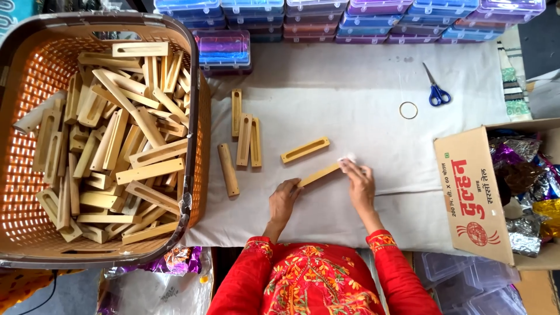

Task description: Cleaning wooden U-shaped components with a cloth and wrapping them in decorative foil.

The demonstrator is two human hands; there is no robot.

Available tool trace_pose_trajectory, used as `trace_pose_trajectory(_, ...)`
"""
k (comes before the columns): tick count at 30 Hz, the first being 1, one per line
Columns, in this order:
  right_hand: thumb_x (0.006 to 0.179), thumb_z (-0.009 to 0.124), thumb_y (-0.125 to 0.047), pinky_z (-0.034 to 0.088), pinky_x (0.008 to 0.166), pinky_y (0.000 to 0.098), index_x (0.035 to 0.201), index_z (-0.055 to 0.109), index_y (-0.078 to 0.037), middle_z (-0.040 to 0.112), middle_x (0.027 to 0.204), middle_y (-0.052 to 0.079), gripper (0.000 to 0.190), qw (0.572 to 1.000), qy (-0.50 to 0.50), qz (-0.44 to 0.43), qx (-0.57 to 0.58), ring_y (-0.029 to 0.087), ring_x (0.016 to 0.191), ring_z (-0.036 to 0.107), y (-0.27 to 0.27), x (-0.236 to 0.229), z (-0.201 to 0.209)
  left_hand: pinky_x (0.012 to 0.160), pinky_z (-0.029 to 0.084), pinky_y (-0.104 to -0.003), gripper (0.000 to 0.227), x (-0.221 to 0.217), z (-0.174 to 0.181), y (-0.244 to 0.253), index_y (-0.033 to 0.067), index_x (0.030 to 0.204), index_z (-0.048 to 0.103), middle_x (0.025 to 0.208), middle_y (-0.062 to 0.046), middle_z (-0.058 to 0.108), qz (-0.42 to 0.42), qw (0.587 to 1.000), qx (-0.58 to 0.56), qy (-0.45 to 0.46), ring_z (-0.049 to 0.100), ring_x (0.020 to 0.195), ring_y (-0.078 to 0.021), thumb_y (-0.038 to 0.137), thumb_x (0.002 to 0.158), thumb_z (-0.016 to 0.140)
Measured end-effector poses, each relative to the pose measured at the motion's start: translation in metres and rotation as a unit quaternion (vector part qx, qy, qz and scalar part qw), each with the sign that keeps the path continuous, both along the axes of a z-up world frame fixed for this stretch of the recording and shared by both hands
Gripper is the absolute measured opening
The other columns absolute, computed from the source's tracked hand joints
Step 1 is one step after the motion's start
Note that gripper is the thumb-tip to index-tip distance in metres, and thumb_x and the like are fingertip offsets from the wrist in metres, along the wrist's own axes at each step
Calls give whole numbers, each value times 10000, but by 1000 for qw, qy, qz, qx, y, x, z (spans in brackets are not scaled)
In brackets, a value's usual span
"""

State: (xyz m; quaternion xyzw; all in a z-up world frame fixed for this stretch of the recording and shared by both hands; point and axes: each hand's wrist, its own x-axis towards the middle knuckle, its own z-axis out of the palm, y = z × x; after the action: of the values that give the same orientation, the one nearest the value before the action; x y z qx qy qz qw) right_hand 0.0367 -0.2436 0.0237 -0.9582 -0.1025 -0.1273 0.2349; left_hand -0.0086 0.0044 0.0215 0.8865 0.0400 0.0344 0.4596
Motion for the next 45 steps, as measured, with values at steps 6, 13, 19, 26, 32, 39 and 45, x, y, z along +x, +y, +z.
trace_pose_trajectory(6,948,610,70,484,1026,430,1369,627,-10,650,1322,133,429,992,-42,-45,107,329,1212,615,11,-8,2,788,600,-365,268,-3,-13,-13,163,1107,667,1277,1,695,-10,995,47,-92,715,1043,-254,108,868,775)
trace_pose_trajectory(13,875,609,34,510,1000,443,1159,694,-57,680,1208,124,310,996,22,87,-5,319,1162,608,76,-35,-7,793,589,-375,581,1,-21,-14,191,1374,560,1184,-18,723,-29,994,-68,75,727,868,-240,146,854,815)
trace_pose_trajectory(19,893,618,-39,517,927,430,1117,702,-95,711,1168,78,246,991,13,127,-38,285,1151,607,35,-2,-1,781,572,-390,768,3,-25,-13,183,1427,496,1100,-34,759,-41,999,-34,5,713,970,-258,98,747,841)
trace_pose_trajectory(26,841,630,11,503,889,451,1099,671,-71,703,1116,96,275,999,23,13,-45,320,1107,614,60,-5,0,785,584,-363,703,4,-21,-10,195,1398,522,1131,-9,758,-32,996,-62,58,726,878,-222,153,782,858)
trace_pose_trajectory(32,833,638,-9,531,888,453,1100,655,-74,709,1077,115,275,993,42,104,40,338,1045,633,76,-26,2,798,606,-343,653,5,-25,-11,209,1399,537,1120,-3,757,-3,988,-146,60,753,941,-204,139,816,823)
trace_pose_trajectory(39,912,644,-42,538,827,431,1156,643,-91,734,1019,81,249,998,50,25,-42,315,961,651,21,11,-3,835,568,-378,631,3,-19,-8,211,1335,557,1110,9,759,-43,997,-55,28,703,1045,-228,160,775,843)
trace_pose_trajectory(45,785,771,-223,531,764,433,1148,602,-44,685,1047,136,439,992,38,120,-4,326,916,632,42,2,35,829,571,-368,596,3,-25,-7,213,1335,560,1122,8,758,-49,997,-52,20,709,1051,-225,159,804,825)
